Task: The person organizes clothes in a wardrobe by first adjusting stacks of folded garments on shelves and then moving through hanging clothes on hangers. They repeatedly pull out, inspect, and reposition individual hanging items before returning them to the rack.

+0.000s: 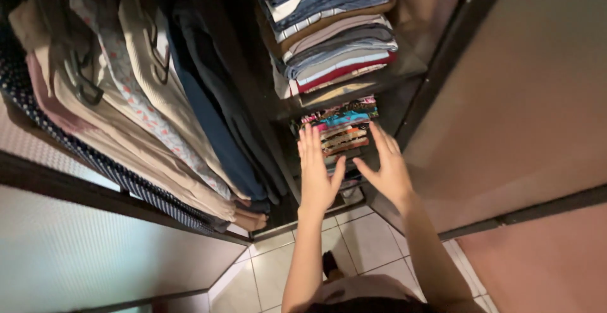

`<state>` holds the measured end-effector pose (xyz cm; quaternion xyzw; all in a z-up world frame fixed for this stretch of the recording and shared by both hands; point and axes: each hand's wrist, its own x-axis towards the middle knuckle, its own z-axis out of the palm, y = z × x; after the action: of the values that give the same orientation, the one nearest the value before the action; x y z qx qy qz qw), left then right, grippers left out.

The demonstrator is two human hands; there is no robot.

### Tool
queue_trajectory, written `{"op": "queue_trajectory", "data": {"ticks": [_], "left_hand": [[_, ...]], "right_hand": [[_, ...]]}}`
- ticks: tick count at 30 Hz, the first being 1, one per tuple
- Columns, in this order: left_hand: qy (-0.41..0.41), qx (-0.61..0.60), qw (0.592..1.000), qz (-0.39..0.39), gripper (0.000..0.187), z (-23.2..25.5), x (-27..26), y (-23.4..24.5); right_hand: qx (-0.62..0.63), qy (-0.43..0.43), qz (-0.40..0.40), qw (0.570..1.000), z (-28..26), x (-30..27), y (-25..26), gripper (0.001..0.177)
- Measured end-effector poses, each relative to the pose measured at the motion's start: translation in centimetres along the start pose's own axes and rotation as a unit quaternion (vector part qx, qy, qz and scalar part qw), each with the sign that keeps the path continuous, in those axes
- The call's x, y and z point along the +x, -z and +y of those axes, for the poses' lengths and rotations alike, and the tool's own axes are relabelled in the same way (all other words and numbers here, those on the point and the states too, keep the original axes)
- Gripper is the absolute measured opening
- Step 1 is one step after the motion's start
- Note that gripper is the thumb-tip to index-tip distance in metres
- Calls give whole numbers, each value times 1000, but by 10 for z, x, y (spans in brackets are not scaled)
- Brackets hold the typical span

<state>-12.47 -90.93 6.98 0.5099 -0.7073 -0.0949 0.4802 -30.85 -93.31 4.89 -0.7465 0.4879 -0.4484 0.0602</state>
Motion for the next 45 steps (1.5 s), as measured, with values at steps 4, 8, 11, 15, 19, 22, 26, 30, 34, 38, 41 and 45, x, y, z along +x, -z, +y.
{"op": "queue_trajectory", "data": {"ticks": [4,8,11,15,19,22,26,30,34,38,41,45], "left_hand": [[-55,-2,998,34,88,-15,51,2],[-98,44,993,54,90,-25,104,5],[-168,21,977,130,87,-16,148,18],[-185,73,965,173,76,1,204,33],[-166,195,948,188,70,1,266,38],[-132,300,928,175,68,0,290,37],[-106,435,876,178,66,-9,282,11],[-105,418,875,219,66,-31,271,-19],[-103,417,870,242,68,-42,265,-35],[-103,407,873,250,72,-51,263,-43],[-103,417,868,250,74,-58,262,-49],[-102,408,874,244,74,-62,260,-52]], "right_hand": [[6,26,19,999,3,45,-10,93],[23,54,60,996,7,91,-1,95],[24,79,93,992,1,140,22,87],[-21,91,113,989,-12,214,44,83],[-101,107,141,979,-6,279,40,77],[-153,119,139,971,14,309,19,79],[-192,119,142,964,18,300,5,84],[-175,130,149,965,39,289,-16,85],[-177,141,148,963,50,285,-26,88],[-175,146,151,962,58,283,-32,87],[-175,145,147,963,58,278,-32,87],[-176,151,156,960,63,276,-36,88]]}}
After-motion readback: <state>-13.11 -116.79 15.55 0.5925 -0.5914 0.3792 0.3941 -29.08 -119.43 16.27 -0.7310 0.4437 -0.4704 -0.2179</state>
